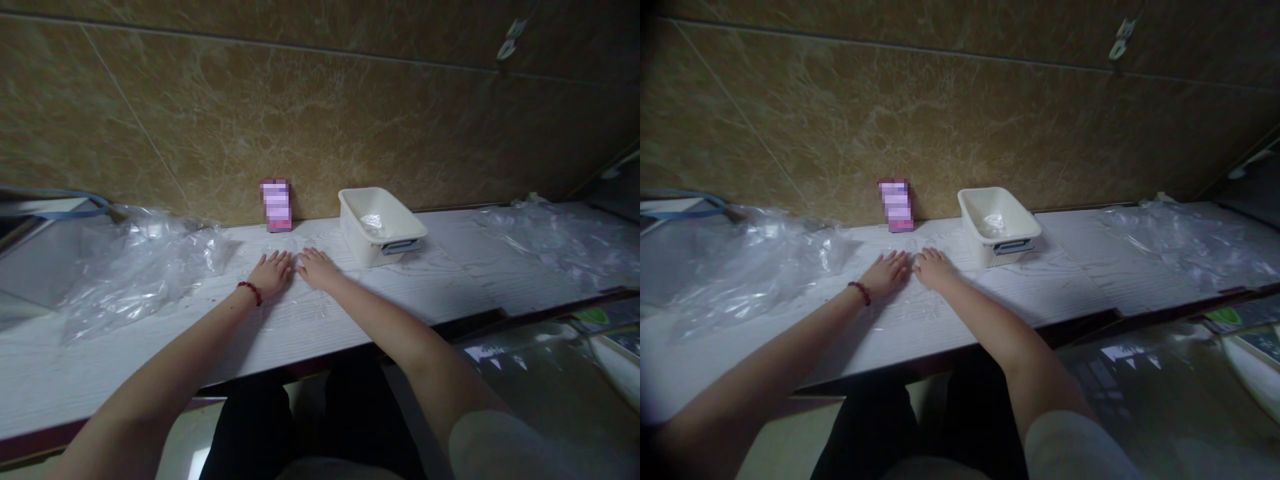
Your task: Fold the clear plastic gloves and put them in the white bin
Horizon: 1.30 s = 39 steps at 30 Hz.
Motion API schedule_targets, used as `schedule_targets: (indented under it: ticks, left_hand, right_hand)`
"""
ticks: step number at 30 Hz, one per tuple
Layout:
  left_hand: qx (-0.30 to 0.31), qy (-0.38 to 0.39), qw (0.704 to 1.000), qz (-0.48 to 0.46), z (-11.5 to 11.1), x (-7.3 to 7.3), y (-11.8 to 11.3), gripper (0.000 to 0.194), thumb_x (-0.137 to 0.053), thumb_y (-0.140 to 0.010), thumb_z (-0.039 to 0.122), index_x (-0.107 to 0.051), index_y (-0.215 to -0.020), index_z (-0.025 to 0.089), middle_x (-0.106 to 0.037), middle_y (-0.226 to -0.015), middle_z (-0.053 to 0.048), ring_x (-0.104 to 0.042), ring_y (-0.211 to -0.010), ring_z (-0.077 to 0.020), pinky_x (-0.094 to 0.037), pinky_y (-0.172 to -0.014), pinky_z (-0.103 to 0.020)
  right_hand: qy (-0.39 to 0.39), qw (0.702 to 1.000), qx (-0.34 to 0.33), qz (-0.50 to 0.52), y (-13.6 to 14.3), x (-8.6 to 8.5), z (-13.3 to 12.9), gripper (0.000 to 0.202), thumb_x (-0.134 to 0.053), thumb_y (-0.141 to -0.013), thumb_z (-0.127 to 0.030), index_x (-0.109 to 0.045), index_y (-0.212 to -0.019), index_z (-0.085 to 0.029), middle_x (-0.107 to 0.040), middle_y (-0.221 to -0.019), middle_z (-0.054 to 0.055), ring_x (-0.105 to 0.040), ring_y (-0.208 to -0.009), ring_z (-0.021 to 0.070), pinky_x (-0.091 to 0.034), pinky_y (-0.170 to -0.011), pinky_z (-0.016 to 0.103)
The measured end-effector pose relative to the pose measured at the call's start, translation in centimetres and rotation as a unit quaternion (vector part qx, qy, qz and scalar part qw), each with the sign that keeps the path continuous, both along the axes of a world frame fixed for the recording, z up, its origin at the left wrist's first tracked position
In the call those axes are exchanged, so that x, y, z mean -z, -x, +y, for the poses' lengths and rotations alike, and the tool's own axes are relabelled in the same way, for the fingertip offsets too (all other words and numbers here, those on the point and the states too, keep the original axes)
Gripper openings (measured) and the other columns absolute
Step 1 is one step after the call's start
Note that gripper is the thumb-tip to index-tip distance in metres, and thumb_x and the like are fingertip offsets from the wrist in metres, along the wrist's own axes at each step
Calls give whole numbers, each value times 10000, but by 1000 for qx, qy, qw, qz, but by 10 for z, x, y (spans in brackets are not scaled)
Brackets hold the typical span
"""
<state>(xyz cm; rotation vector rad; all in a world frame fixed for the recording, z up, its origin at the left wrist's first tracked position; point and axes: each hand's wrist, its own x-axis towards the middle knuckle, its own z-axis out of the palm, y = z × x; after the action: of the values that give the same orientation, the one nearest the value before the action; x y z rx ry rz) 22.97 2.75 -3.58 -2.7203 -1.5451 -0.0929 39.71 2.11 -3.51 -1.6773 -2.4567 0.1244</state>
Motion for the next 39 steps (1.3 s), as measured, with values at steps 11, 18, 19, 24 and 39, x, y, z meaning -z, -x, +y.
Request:
schedule_targets:
  ticks: [11,18,19,24,39]
  left_hand:
    - [-89,-10,990,-109,21,-10,72,471,-216,-841,359,-435,-1182,119,-513,-1172,-117,-461,-1085,-185,-363,-898,-315]
    - [-245,88,965,-42,13,-20,97,444,-416,-716,398,-530,-1037,114,-644,-855,-92,-599,-762,-200,-455,-663,-281]
    - [-256,95,961,-34,12,-19,97,470,-429,-702,428,-537,-1031,110,-649,-843,-101,-603,-751,-210,-455,-648,-286]
    - [-269,108,956,-36,10,-18,95,418,-434,-687,422,-599,-935,128,-661,-808,-114,-611,-735,-223,-453,-603,-280]
    - [-277,167,946,-29,8,-31,82,472,-264,-766,381,-653,-744,113,-654,-697,-135,-600,-668,-225,-414,-595,-286]
  right_hand:
    - [43,998,37,0,0,-7,7,647,-198,-800,-597,-213,-1328,-223,-177,-1400,67,-118,-1264,290,-107,-982,498]
    - [-10,996,-85,39,36,-26,-8,309,-325,-860,-288,-524,-1076,-190,-518,-1073,80,-421,-1015,179,-300,-893,337]
    - [-19,992,-116,48,41,-24,-13,287,-331,-859,-252,-548,-1036,-190,-535,-1016,71,-432,-976,165,-312,-876,314]
    - [-22,970,-233,65,49,-13,-25,265,-391,-822,-170,-585,-1000,-203,-544,-915,48,-427,-919,149,-338,-828,278]
    - [-21,966,-238,95,45,-10,-20,281,-423,-805,-189,-582,-1036,-193,-530,-944,54,-429,-908,149,-340,-830,278]
